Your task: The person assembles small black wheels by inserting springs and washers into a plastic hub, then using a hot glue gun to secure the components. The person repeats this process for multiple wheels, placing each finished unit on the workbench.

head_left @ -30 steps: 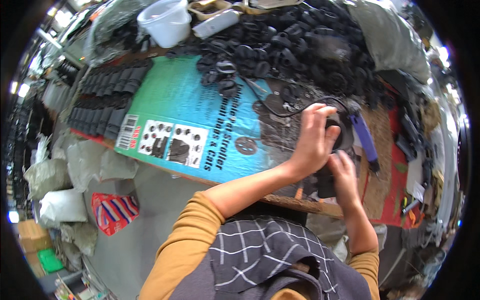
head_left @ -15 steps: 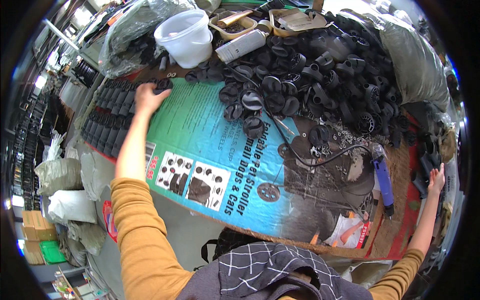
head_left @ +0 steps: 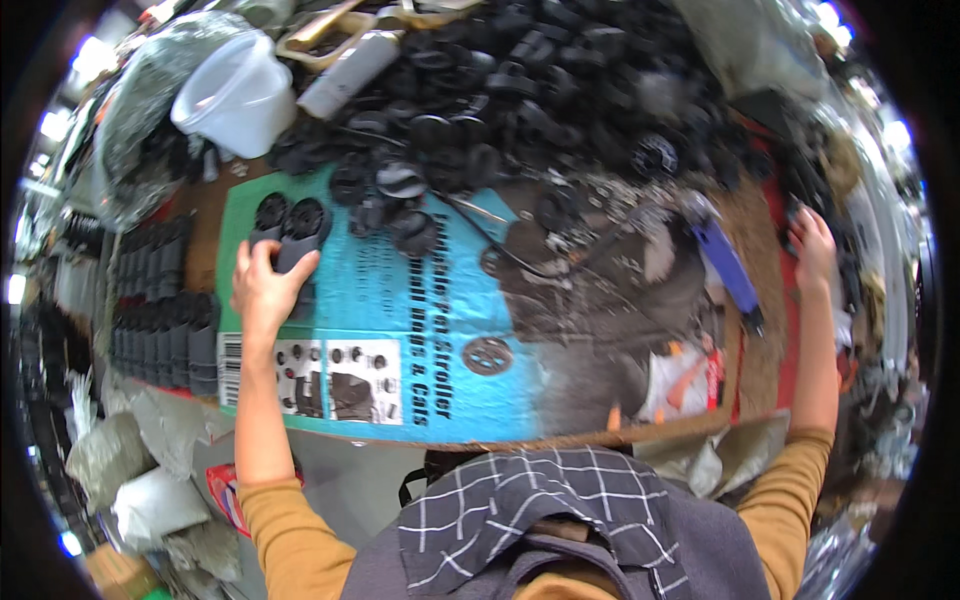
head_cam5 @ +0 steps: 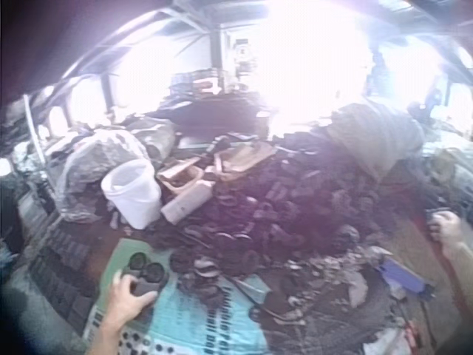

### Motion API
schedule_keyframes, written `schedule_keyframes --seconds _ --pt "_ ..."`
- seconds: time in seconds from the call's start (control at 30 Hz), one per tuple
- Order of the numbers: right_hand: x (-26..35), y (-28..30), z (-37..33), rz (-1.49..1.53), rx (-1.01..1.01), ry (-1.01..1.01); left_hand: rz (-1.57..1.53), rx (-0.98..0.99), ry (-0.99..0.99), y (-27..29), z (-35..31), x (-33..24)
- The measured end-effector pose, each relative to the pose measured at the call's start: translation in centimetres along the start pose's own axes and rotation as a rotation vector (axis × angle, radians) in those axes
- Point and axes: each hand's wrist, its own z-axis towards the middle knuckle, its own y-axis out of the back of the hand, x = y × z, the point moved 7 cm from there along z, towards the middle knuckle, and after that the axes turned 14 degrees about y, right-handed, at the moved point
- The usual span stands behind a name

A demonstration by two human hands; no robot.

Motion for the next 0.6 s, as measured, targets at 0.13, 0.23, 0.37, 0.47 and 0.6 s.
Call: schedule_keyframes --seconds 0.13,0.23,0.37,0.47,0.6 --pt "8.9 -7.7 -5.9 -0.133 0.156 0.154 0.125 -0.302 -0.126 2.9 -4.9 -1.5" --pt "14.6 -12.7 -13.0 -0.293 0.413 0.508 -0.494 -0.020 -0.009 4.4 -8.1 -1.6" --pt "14.5 -19.4 -21.3 -0.247 0.725 0.486 -0.577 0.686 -0.135 0.9 -19.1 -8.0" --pt "13.8 -22.6 -22.1 -0.337 0.653 0.553 -0.465 0.835 -0.235 -1.4 -26.0 -13.9" --pt "12.9 -25.0 -20.7 -0.428 0.560 0.581 -0.575 0.783 -0.338 -3.2 -29.6 -19.4"
